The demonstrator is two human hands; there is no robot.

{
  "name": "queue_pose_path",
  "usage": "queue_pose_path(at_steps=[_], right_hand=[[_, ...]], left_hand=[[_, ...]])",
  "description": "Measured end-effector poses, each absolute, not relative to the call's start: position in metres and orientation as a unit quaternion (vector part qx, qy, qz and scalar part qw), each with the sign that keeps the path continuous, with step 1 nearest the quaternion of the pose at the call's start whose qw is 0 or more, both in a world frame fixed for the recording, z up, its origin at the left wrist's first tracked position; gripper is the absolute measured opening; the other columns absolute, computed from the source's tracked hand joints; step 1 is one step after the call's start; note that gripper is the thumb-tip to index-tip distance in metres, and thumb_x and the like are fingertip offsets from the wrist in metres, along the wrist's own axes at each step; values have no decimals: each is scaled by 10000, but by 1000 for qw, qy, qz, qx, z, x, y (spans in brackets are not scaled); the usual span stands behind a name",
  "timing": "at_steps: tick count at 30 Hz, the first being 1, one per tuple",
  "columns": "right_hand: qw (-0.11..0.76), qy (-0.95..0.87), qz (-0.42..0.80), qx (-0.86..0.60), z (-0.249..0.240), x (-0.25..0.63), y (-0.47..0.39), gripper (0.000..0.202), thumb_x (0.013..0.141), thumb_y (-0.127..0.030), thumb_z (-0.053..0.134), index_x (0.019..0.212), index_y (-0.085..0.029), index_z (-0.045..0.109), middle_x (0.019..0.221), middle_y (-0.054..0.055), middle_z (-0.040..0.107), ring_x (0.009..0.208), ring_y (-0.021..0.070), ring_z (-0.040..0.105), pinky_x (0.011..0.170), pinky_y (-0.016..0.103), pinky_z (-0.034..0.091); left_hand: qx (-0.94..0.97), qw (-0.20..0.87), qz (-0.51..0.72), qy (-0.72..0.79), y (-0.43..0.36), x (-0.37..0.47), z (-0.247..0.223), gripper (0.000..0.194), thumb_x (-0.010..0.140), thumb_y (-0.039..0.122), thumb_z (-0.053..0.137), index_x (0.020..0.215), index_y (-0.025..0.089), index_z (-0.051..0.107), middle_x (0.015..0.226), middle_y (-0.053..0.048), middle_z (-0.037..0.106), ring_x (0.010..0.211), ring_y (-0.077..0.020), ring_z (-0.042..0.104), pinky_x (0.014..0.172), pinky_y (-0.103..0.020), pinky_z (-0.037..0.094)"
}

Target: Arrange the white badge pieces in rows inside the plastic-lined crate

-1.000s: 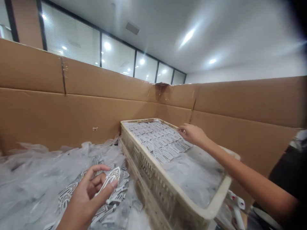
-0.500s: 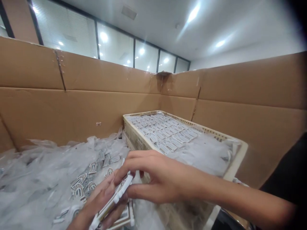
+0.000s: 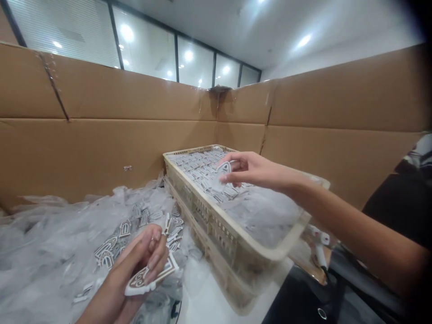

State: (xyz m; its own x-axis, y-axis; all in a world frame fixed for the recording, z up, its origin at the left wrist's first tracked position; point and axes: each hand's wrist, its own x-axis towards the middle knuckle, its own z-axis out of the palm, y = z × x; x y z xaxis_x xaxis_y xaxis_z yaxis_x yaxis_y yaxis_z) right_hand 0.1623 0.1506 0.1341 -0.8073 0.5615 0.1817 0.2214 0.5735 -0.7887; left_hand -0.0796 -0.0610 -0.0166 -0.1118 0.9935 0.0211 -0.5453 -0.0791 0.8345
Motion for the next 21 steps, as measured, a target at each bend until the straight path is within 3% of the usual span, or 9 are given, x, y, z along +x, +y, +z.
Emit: queue_pose_path(at_steps=[10,15,21], right_hand=[[71,-899,346,-260,110,185,168,594,1013,-492,679,1496,-147,646,754,-14,670,696,135,621,701,279,516],[16,-867,419,-270,94,182,162,483,996,-410,730,1359,-96,666,763,-11,674,684,121,637,670,249,524],[41,-849,450,-273,89,180,159,440,948,-348,796,1298,-117,666,953,29,719,678,108,679,650,239,548]], left_hand=[[298,551,667,403,-53,-79,-21,350,947,487,779,830,232,570,694,47,382,578,-113,288,532,-230,450],[293,529,663,440,-51,-69,-12,324,916,482,809,851,238,607,649,47,395,540,-116,309,514,-249,454],[293,513,672,447,-46,-66,-12,300,925,449,804,862,241,597,627,54,389,511,-109,307,471,-236,409]])
